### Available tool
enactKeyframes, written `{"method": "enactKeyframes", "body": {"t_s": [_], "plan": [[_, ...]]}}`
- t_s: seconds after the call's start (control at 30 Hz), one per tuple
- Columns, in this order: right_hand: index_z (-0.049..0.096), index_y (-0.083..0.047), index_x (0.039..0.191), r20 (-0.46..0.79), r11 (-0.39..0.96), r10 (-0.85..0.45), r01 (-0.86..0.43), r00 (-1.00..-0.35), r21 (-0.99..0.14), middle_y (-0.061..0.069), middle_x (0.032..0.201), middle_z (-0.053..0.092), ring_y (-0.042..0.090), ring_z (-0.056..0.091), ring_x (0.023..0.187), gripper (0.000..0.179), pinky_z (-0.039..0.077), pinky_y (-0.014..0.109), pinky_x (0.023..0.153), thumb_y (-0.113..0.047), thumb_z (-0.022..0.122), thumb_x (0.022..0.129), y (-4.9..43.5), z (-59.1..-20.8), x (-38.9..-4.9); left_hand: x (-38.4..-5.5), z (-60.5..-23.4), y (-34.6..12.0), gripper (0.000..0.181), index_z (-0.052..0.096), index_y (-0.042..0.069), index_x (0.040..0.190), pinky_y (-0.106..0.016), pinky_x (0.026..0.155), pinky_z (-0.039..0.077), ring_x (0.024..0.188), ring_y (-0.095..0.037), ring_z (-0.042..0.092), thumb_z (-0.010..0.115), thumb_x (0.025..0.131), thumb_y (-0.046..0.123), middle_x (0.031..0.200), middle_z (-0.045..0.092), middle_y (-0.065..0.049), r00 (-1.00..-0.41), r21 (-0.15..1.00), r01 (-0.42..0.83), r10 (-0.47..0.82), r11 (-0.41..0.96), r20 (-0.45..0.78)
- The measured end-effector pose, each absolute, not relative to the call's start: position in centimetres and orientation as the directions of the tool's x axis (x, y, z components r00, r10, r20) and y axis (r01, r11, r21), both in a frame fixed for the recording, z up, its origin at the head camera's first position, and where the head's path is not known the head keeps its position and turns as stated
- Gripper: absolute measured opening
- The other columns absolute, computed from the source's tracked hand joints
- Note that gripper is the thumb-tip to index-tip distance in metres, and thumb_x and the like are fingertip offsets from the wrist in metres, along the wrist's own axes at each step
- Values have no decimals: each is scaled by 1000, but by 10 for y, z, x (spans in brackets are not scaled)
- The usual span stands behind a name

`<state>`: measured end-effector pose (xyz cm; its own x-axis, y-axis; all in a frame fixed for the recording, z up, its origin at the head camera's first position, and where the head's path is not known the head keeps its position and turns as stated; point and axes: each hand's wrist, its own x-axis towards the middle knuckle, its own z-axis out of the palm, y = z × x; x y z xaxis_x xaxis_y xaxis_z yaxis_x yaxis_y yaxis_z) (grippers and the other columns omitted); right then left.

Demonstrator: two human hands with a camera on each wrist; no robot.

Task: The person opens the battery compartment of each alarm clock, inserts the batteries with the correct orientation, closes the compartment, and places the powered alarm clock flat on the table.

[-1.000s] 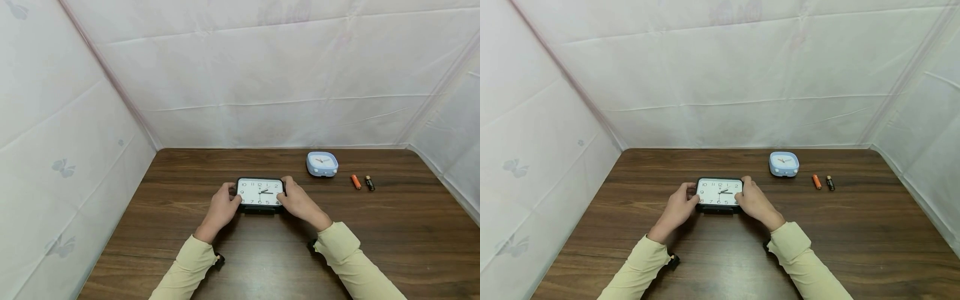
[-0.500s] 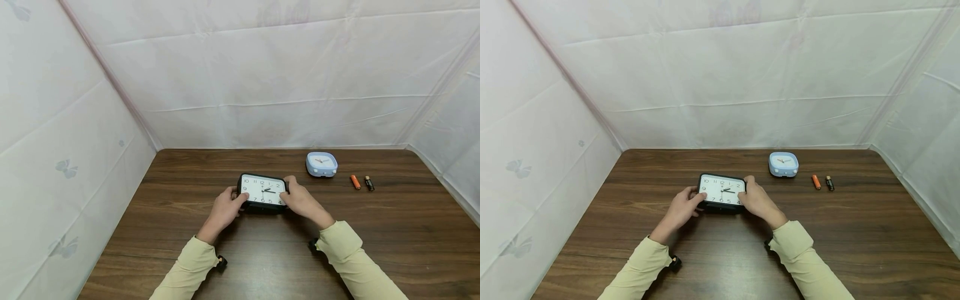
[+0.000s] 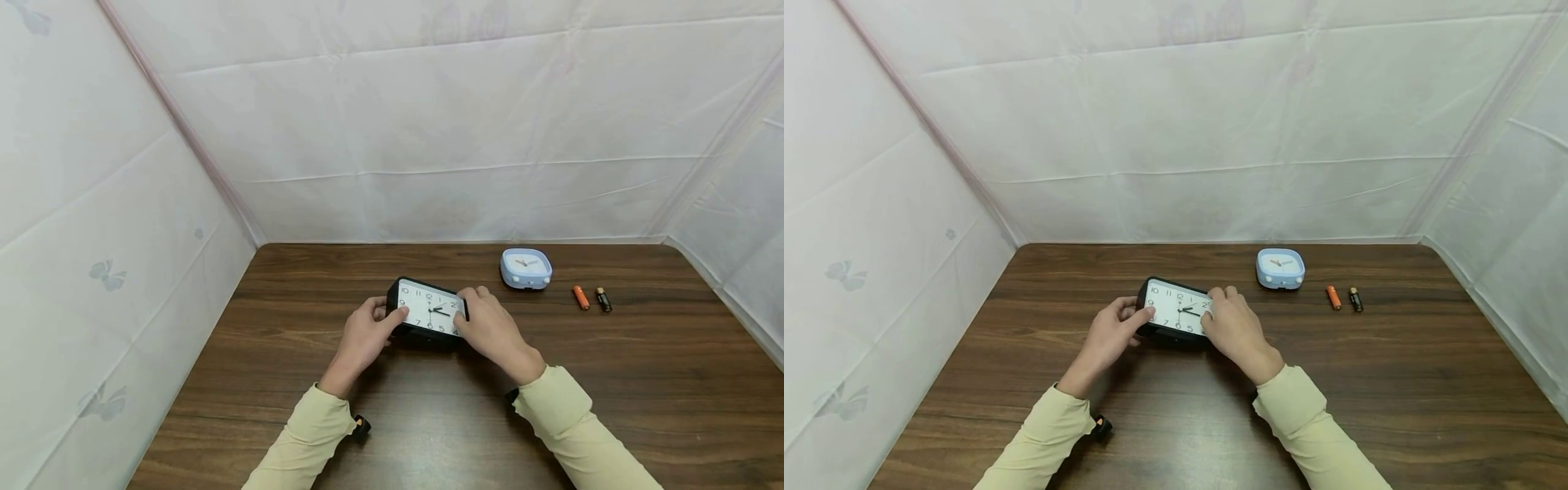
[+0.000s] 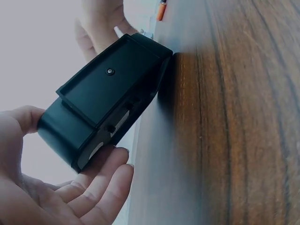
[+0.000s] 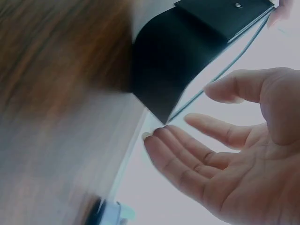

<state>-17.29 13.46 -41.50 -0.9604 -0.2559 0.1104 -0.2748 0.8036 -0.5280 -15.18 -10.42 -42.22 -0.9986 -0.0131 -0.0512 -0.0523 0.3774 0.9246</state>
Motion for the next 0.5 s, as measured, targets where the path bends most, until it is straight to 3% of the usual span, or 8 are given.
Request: {"method": "enactKeyframes", "body": {"t_s": [0.2,0.5], "plan": [[63,3,138,141,742,-301,-325,-943,-587,19,125,62,26,60,89,36,54,46,79,-19,61,108,130,-409,-169,-151,-419,-104,65,59,4,144,-39,76,60,80,-24,72,70,100,51,112,74,-7,-999,925,-40,-10,379,-39],[61,-2,143,110,736,-324,-323,-940,-595,18,134,62,29,62,104,47,53,50,89,-34,61,110,126,-404,-165,-147,-416,-100,64,57,6,146,-42,81,59,84,-27,73,67,102,51,114,74,-7,-999,941,-12,24,337,-21]]}}
